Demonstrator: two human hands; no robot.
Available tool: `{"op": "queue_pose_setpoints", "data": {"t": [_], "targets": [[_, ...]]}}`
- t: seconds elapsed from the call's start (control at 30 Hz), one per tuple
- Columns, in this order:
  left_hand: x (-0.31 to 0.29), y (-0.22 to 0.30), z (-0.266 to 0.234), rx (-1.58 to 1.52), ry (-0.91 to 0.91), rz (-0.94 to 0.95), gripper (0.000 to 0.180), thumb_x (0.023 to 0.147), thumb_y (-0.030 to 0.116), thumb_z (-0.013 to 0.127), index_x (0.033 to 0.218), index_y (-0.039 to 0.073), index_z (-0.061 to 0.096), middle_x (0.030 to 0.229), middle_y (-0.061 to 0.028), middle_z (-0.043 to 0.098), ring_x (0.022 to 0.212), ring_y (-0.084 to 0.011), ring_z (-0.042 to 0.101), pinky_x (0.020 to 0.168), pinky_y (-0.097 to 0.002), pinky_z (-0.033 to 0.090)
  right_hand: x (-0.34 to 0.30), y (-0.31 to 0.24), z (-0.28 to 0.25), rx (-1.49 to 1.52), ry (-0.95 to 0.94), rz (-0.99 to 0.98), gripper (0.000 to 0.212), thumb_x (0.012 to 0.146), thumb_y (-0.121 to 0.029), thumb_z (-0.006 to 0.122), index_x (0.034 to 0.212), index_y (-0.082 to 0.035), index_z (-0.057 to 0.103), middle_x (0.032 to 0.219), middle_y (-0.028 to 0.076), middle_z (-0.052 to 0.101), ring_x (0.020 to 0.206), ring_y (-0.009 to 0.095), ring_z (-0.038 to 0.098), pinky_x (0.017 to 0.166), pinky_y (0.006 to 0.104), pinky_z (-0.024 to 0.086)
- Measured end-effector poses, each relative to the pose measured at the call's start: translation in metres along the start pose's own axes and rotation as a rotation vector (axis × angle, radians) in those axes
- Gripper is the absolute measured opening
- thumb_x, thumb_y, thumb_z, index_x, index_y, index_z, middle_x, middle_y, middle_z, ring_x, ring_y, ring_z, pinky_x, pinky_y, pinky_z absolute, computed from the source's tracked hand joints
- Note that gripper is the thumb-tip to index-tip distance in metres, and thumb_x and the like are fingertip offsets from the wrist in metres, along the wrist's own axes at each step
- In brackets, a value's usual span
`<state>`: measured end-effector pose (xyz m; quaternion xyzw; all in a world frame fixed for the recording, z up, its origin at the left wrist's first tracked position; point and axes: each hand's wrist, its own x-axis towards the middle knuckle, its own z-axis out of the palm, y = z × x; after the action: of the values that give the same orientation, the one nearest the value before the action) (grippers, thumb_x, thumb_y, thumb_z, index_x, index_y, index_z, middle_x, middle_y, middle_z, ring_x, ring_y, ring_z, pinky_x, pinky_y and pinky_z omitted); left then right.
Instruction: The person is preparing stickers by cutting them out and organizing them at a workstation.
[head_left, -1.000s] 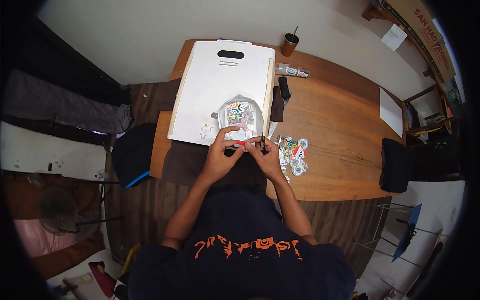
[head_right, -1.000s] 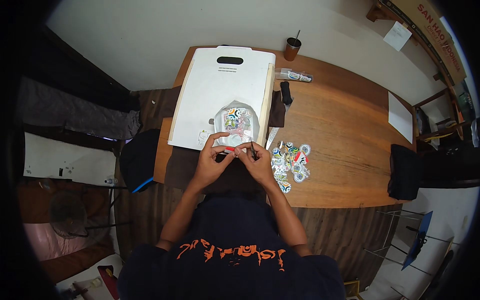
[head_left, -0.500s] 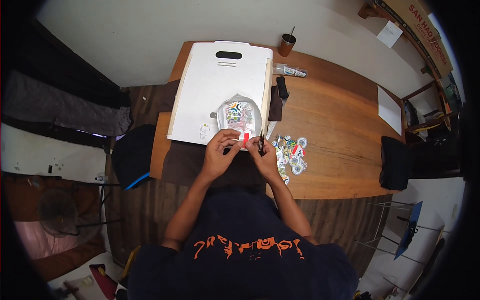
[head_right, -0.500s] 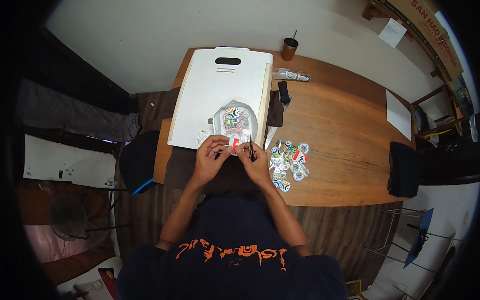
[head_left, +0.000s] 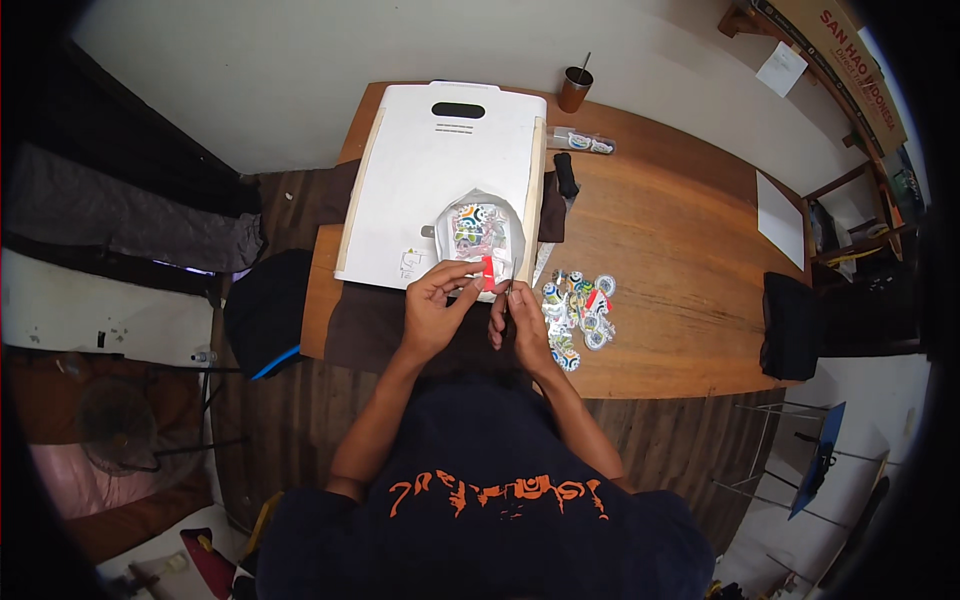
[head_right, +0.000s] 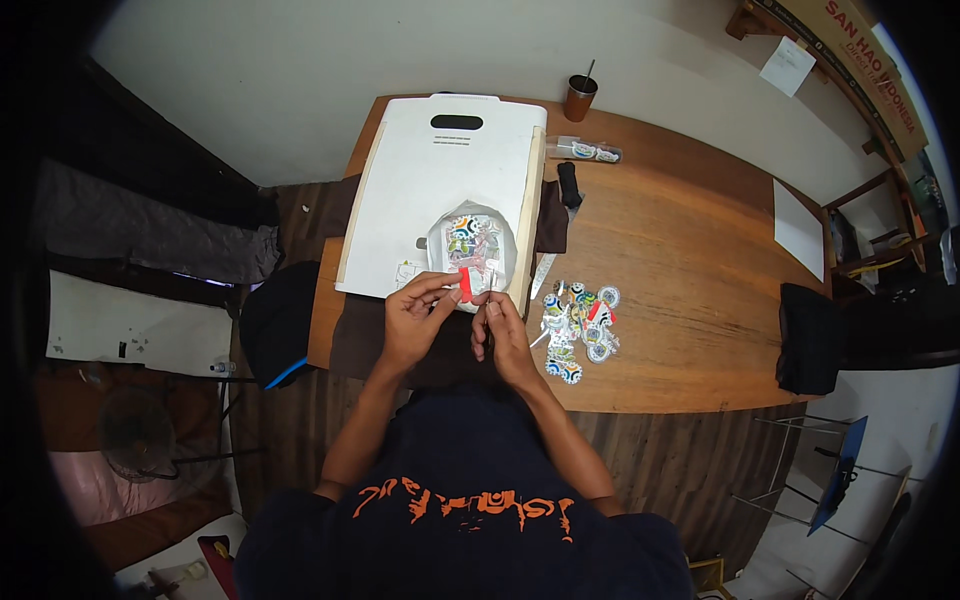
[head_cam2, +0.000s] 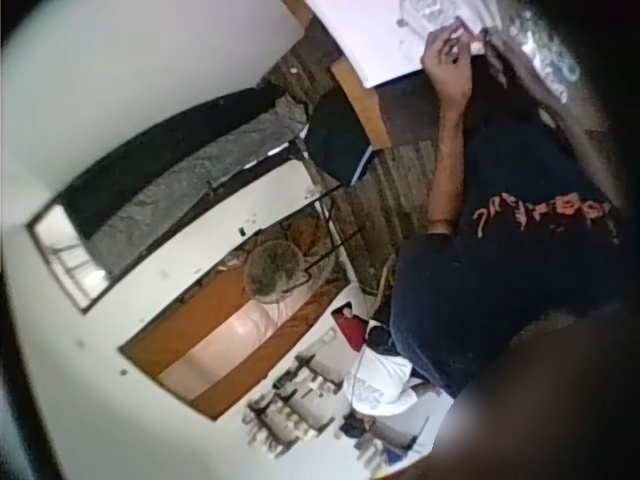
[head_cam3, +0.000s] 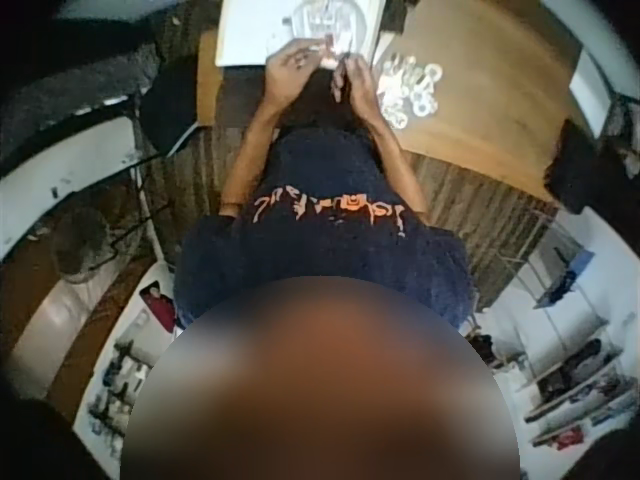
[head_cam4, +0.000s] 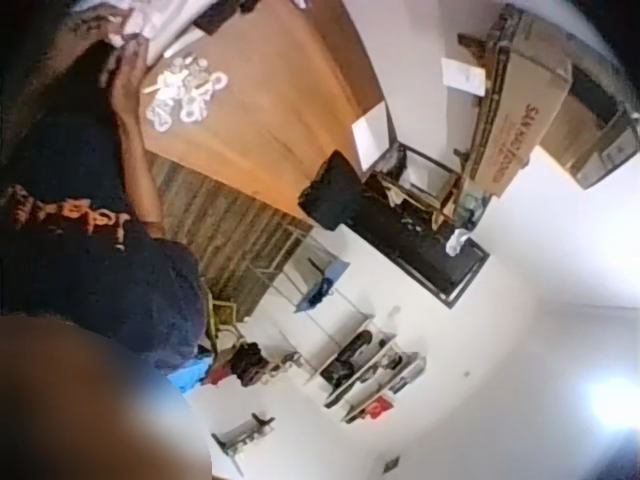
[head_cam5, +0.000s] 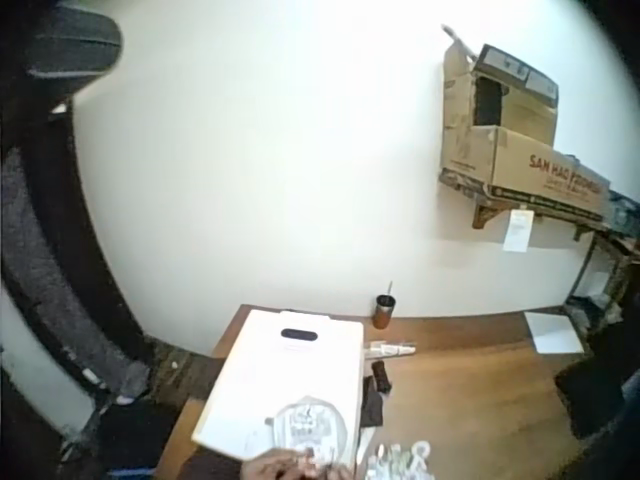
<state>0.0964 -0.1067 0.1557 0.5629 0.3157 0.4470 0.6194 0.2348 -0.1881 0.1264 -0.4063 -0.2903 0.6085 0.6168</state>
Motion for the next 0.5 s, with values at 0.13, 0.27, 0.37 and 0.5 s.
{"op": "queue_pose_setpoints", "data": {"t": [0.13, 0.27, 0.37, 0.5], "targets": [[0.003, 0.001, -0.002, -0.054, -0.002, -0.025, 0.023, 0.092, -0.006, 0.065, 0.115, -0.007, 0.068, 0.112, -0.0126, 0.066, 0.101, -0.0149, 0.065, 0.089, -0.0261, 0.053, -0.001, 0.009, -0.002, 0.034, -0.043, -0.02, 0.03, 0.11, -0.029, 0.032, 0.116, -0.004, 0.047, 0.073, 0.004, 0.046, 0.06, 0.012, 0.048, 0.056, 0.0256, 0.043], [0.003, 0.002, -0.001, -0.044, 0.011, 0.01, 0.023, 0.092, -0.006, 0.065, 0.115, -0.007, 0.069, 0.111, -0.0132, 0.067, 0.099, -0.0148, 0.065, 0.088, -0.0259, 0.052, -0.002, 0.011, -0.003, -0.021, -0.052, -0.068, 0.034, 0.11, -0.031, 0.031, 0.113, -0.002, 0.048, 0.067, 0.004, 0.043, 0.056, 0.012, 0.044, 0.055, 0.0255, 0.042], [0.003, 0.001, 0.001, -0.034, 0.031, 0.023, 0.024, 0.091, -0.006, 0.067, 0.115, -0.006, 0.069, 0.11, -0.0135, 0.067, 0.099, -0.0144, 0.065, 0.088, -0.0256, 0.052, -0.005, 0.013, -0.002, -0.023, -0.049, -0.091, 0.036, 0.11, -0.032, 0.031, 0.111, -0.001, 0.049, 0.063, 0.002, 0.039, 0.052, 0.01, 0.039, 0.051, 0.0249, 0.038], [0.003, 0.001, 0.002, 0.024, 0.057, 0.061, 0.026, 0.088, -0.007, 0.069, 0.114, -0.005, 0.07, 0.109, -0.0136, 0.067, 0.096, -0.0135, 0.065, 0.086, -0.0247, 0.051, -0.006, 0.005, 0.005, -0.006, -0.053, -0.105, 0.038, 0.11, -0.036, 0.033, 0.109, -0.002, 0.051, 0.059, -0.001, 0.035, 0.047, 0.007, 0.031, 0.045, 0.023, 0.031]]}}
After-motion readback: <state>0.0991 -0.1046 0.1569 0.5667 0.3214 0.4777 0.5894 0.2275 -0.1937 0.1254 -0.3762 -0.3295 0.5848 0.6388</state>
